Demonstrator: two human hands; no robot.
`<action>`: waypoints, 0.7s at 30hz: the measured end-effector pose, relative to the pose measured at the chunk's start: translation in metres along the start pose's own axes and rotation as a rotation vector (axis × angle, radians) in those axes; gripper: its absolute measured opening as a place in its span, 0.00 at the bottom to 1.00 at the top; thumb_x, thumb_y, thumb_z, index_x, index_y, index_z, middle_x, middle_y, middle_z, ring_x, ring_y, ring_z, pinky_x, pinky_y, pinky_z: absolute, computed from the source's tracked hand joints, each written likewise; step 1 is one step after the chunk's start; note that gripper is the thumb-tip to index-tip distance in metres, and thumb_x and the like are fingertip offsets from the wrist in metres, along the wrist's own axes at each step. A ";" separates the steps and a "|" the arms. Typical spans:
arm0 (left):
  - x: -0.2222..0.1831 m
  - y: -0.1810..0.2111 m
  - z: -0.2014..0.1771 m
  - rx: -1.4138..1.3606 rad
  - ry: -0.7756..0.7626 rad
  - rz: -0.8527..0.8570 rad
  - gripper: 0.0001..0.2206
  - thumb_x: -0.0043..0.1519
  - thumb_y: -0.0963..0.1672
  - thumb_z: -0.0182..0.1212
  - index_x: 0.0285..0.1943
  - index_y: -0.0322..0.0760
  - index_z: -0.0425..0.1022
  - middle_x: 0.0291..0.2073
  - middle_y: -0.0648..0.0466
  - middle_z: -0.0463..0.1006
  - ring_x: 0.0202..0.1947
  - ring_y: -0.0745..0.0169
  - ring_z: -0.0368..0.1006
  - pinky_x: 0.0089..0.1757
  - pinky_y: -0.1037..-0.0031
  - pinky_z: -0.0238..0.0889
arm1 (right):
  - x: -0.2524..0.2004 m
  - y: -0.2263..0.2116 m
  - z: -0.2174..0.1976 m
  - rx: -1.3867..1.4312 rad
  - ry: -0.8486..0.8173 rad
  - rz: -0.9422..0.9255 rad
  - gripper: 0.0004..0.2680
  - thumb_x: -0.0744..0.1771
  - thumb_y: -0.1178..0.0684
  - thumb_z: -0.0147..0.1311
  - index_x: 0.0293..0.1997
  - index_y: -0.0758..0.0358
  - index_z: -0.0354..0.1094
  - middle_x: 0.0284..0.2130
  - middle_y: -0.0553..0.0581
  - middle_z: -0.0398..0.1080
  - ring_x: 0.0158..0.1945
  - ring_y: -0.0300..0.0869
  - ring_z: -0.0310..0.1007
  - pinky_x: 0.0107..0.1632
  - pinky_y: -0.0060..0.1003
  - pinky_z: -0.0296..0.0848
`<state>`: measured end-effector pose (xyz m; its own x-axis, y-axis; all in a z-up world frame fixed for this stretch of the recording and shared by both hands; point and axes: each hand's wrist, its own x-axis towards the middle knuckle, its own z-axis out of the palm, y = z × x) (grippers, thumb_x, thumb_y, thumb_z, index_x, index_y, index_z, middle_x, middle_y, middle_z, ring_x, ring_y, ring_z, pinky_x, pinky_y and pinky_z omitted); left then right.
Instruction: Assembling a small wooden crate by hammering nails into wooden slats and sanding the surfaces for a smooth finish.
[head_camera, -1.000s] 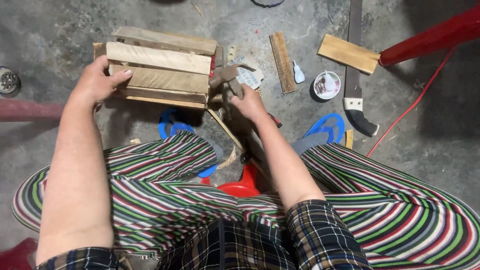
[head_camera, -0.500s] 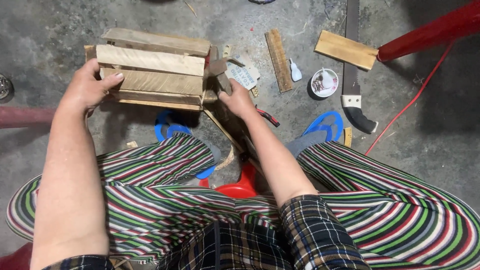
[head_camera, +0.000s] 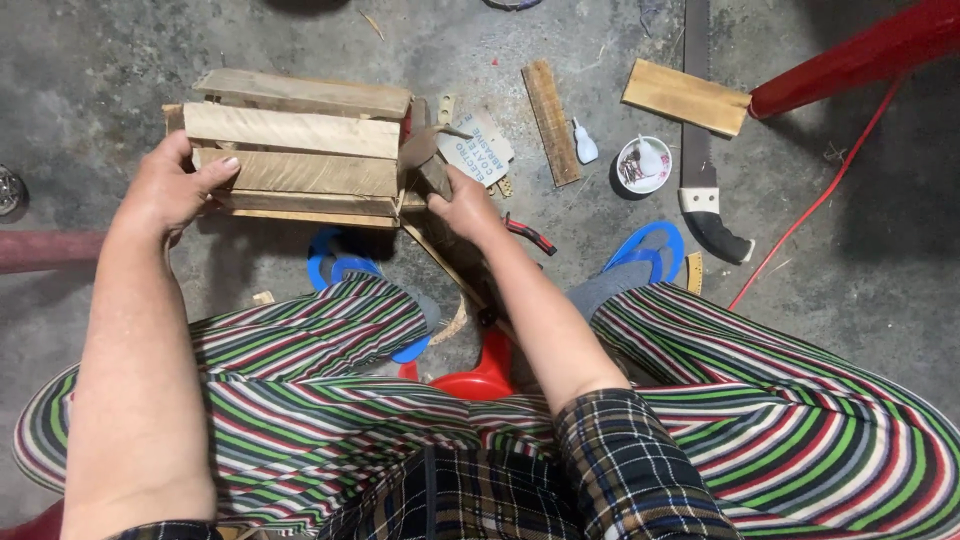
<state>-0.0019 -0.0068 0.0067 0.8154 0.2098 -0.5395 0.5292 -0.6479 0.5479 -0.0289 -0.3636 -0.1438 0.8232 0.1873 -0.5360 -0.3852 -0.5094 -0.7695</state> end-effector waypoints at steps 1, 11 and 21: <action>0.000 -0.002 0.001 -0.001 0.003 0.002 0.17 0.68 0.45 0.64 0.64 0.41 0.70 0.55 0.51 0.76 0.51 0.57 0.69 0.48 0.62 0.62 | -0.001 -0.006 -0.001 -0.001 0.001 -0.004 0.16 0.63 0.48 0.55 0.57 0.50 0.67 0.42 0.52 0.76 0.44 0.46 0.74 0.44 0.41 0.68; 0.001 -0.003 0.002 -0.048 -0.004 0.017 0.15 0.69 0.44 0.63 0.63 0.41 0.70 0.53 0.51 0.76 0.49 0.58 0.70 0.45 0.64 0.65 | 0.000 0.001 0.001 0.076 0.032 0.034 0.10 0.65 0.48 0.54 0.49 0.52 0.66 0.37 0.52 0.72 0.39 0.45 0.69 0.41 0.39 0.65; -0.001 0.000 0.001 -0.063 -0.010 -0.021 0.14 0.69 0.44 0.63 0.62 0.40 0.69 0.53 0.49 0.76 0.48 0.55 0.72 0.43 0.61 0.68 | -0.006 -0.008 0.000 0.033 0.078 0.045 0.14 0.63 0.45 0.52 0.52 0.51 0.67 0.38 0.53 0.76 0.39 0.46 0.73 0.40 0.41 0.67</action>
<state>-0.0033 -0.0080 0.0066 0.8018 0.2157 -0.5574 0.5603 -0.5957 0.5755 -0.0306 -0.3605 -0.1347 0.8345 0.0982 -0.5422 -0.4345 -0.4878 -0.7571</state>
